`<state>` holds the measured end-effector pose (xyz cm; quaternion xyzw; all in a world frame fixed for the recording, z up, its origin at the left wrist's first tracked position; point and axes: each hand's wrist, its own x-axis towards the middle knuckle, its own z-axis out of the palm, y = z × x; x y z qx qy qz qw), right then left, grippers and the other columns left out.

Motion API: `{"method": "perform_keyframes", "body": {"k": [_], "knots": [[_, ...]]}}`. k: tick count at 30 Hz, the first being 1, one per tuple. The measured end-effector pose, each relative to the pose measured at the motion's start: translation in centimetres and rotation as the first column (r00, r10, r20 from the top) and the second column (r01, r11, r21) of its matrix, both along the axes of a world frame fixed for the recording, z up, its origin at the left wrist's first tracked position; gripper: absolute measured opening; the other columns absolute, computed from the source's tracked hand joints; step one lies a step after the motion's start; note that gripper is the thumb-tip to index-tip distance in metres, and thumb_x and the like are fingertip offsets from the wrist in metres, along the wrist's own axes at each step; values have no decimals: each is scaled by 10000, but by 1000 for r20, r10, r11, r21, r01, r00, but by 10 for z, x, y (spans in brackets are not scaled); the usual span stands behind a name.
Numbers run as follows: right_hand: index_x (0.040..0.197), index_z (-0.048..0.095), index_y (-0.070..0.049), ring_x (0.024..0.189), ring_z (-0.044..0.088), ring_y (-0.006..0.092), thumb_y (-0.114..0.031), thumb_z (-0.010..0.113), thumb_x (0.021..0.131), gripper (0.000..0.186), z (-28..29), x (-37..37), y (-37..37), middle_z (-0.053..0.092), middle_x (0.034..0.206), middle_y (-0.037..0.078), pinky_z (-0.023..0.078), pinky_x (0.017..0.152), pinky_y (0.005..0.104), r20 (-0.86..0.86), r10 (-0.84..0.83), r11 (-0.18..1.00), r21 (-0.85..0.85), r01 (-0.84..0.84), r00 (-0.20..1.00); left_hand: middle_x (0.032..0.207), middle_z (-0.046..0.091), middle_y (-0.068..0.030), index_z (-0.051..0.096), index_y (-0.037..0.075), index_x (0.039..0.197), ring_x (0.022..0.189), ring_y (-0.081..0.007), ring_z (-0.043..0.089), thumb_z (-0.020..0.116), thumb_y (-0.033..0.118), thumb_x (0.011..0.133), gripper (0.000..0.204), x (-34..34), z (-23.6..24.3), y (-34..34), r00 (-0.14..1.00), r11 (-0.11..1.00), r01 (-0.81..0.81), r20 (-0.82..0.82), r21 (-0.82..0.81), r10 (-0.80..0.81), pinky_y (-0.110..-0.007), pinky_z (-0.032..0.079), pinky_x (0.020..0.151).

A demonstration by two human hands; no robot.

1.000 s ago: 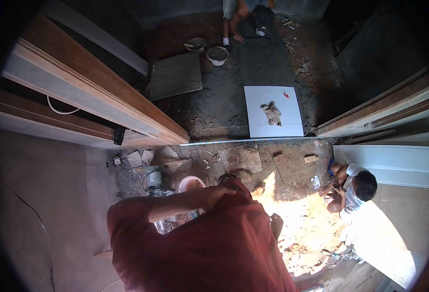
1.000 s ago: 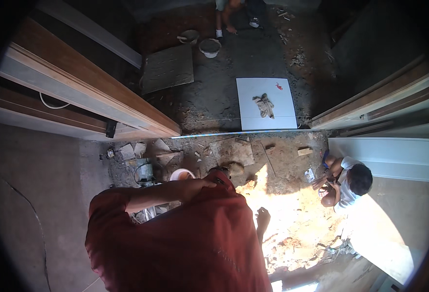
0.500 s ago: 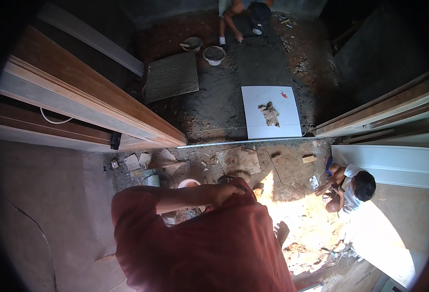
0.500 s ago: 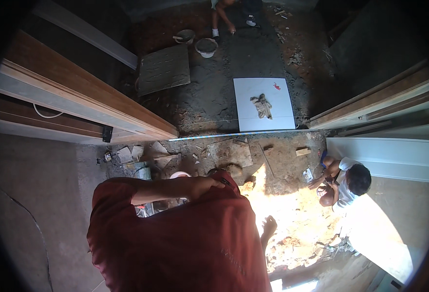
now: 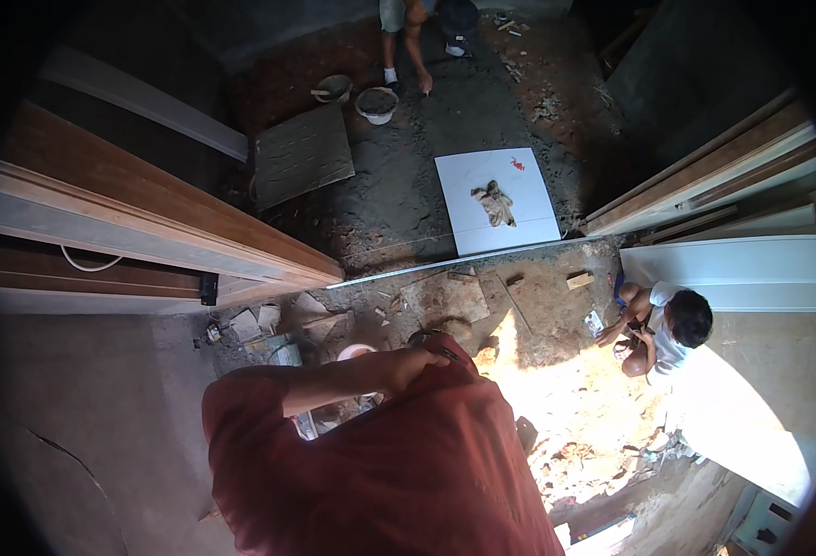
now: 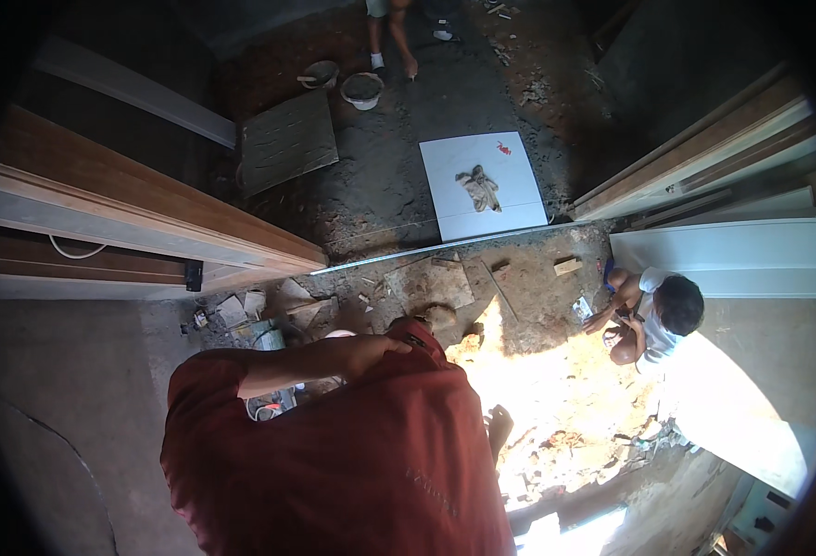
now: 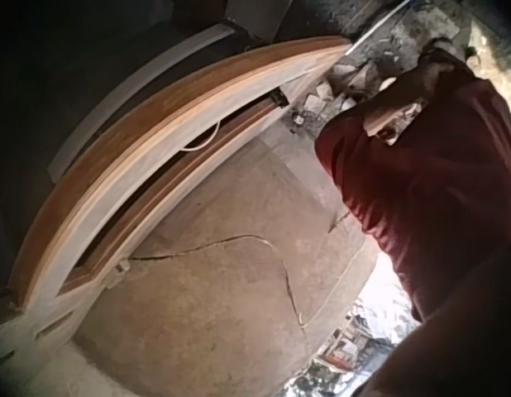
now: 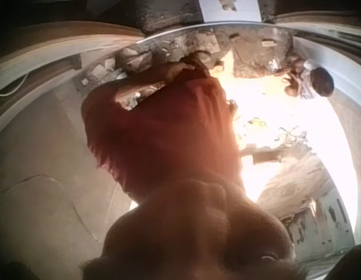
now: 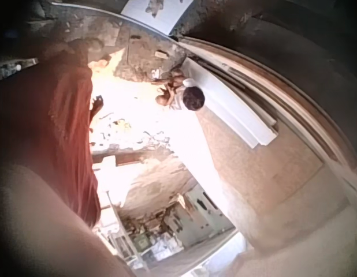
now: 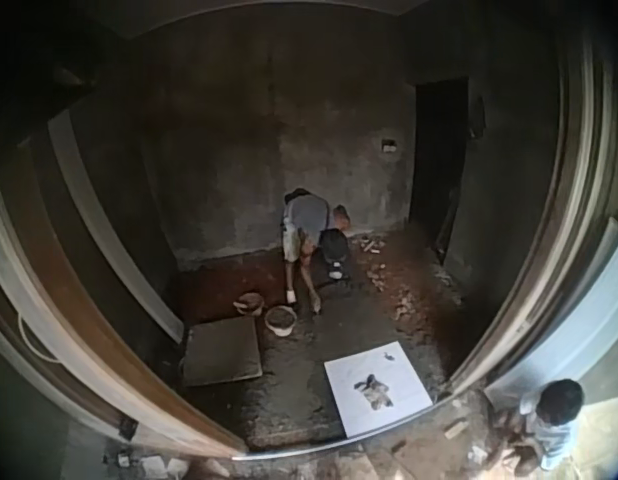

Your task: The person installs a floor tile by spreading mortar with a trowel, placing the tile onto the surface, tapping it with a mallet, and wiping it with a cloth.

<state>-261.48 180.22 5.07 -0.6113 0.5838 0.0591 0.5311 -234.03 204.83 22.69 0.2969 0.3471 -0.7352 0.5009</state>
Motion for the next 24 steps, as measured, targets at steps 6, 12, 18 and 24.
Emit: {"method": "perform_keyframes", "body": {"k": [6,12,18,24], "knots": [[1011,544,0,623,583,191,-149,481,777,284,-28,-8,-9,588,847,135,431,477,241,86,68,997,-36,-66,994,925,612,-32,573,97,946,822,-169,570,463,292,844,246,-2,-4,5,1000,1000,6,11,22,-7,-336,414,809],[996,550,-4,581,577,176,-133,477,780,261,-14,8,-1,595,829,129,418,452,237,118,-60,998,6,60,991,941,608,-36,564,92,971,845,-176,565,464,298,844,262,-4,-3,11,1000,999,8,23,32,-8,-351,411,818],[995,552,-6,580,582,172,-135,478,779,262,-27,-4,2,600,839,131,411,443,230,138,-110,993,56,104,984,953,602,-44,559,97,984,852,-189,561,471,309,839,272,-6,10,15,999,999,8,36,42,-9,-356,405,824],[999,559,-11,612,591,176,-164,468,784,280,-34,-8,2,605,829,120,426,472,246,29,-128,989,73,126,991,954,598,-55,555,91,987,865,-195,556,491,309,826,279,-9,3,21,1000,998,30,-10,61,-30,-354,410,817]]}}
